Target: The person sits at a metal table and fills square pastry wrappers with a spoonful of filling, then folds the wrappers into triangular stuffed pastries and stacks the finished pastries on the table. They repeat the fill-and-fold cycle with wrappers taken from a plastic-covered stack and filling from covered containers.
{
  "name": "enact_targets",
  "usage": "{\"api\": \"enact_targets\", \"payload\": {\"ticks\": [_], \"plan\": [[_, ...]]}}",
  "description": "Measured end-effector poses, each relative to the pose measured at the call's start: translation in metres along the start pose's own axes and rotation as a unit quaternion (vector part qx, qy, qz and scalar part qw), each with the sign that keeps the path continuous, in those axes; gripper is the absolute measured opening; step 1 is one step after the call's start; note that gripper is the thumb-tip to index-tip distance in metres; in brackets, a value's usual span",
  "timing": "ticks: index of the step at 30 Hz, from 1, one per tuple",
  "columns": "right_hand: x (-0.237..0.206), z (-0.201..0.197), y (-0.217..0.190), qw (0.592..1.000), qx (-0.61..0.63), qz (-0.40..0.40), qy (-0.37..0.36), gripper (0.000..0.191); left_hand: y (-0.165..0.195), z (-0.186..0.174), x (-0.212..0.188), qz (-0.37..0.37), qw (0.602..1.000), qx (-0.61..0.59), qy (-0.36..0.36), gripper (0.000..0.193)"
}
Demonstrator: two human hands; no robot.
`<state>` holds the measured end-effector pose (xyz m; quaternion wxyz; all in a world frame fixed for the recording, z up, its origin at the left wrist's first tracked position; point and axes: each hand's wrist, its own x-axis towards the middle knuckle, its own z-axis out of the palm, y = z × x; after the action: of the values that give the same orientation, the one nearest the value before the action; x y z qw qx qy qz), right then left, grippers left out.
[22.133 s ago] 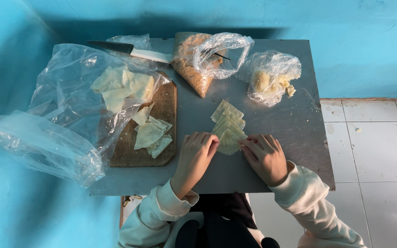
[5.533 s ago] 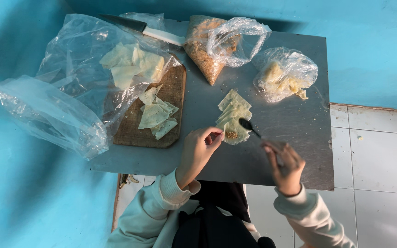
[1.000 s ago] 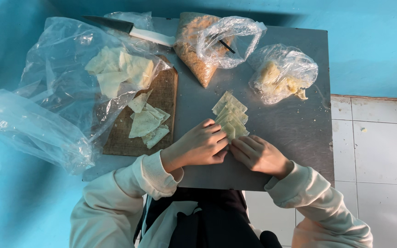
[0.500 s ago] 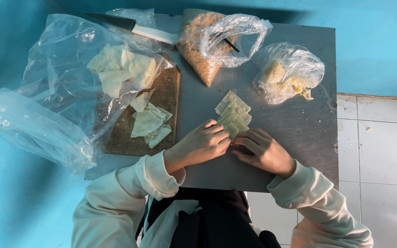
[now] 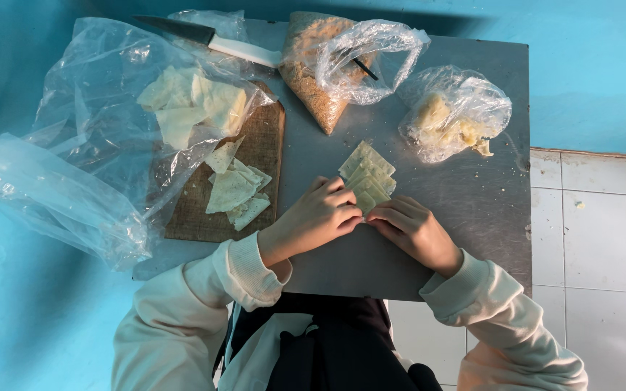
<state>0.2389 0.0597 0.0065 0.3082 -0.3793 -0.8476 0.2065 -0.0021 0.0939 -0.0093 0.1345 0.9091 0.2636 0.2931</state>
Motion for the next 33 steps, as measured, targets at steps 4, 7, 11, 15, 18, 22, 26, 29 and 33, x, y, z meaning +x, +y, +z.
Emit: {"api": "enact_targets", "payload": {"ticks": [4, 7, 11, 15, 18, 22, 26, 29, 33], "plan": [[0.002, 0.000, -0.003, 0.999, -0.019, -0.004, 0.028, 0.019, -0.003, 0.003, -0.001, -0.010, 1.000, -0.001, -0.016, 0.011], [0.003, 0.000, -0.005, 0.999, -0.009, -0.018, 0.032, 0.019, -0.004, 0.005, -0.002, -0.011, 1.000, -0.004, -0.026, 0.012], [0.000, -0.003, -0.004, 0.997, -0.042, -0.064, 0.012, 0.025, -0.004, 0.005, -0.003, -0.013, 0.999, 0.000, -0.037, 0.013], [-0.001, -0.002, -0.004, 0.992, -0.087, -0.087, 0.004, 0.028, 0.000, -0.002, -0.002, -0.026, 0.998, -0.008, -0.057, 0.019], [-0.002, -0.001, -0.003, 0.990, -0.105, -0.092, 0.003, 0.029, 0.004, -0.006, 0.000, 0.026, 0.998, 0.046, -0.035, 0.011], [-0.003, -0.001, -0.003, 0.991, -0.107, -0.080, -0.003, 0.032, 0.005, -0.011, 0.001, 0.072, 0.991, 0.111, -0.031, 0.012], [-0.004, -0.005, -0.003, 0.989, -0.119, -0.091, -0.012, 0.039, 0.006, -0.014, 0.001, 0.088, 0.990, 0.106, -0.028, 0.016], [-0.004, -0.005, -0.001, 0.990, -0.102, -0.092, -0.004, 0.036, 0.006, -0.015, 0.002, 0.081, 0.991, 0.097, -0.040, 0.019], [-0.005, -0.004, 0.000, 0.993, -0.083, -0.081, 0.017, 0.031, 0.008, -0.014, 0.001, 0.076, 0.990, 0.109, -0.043, 0.013]]}}
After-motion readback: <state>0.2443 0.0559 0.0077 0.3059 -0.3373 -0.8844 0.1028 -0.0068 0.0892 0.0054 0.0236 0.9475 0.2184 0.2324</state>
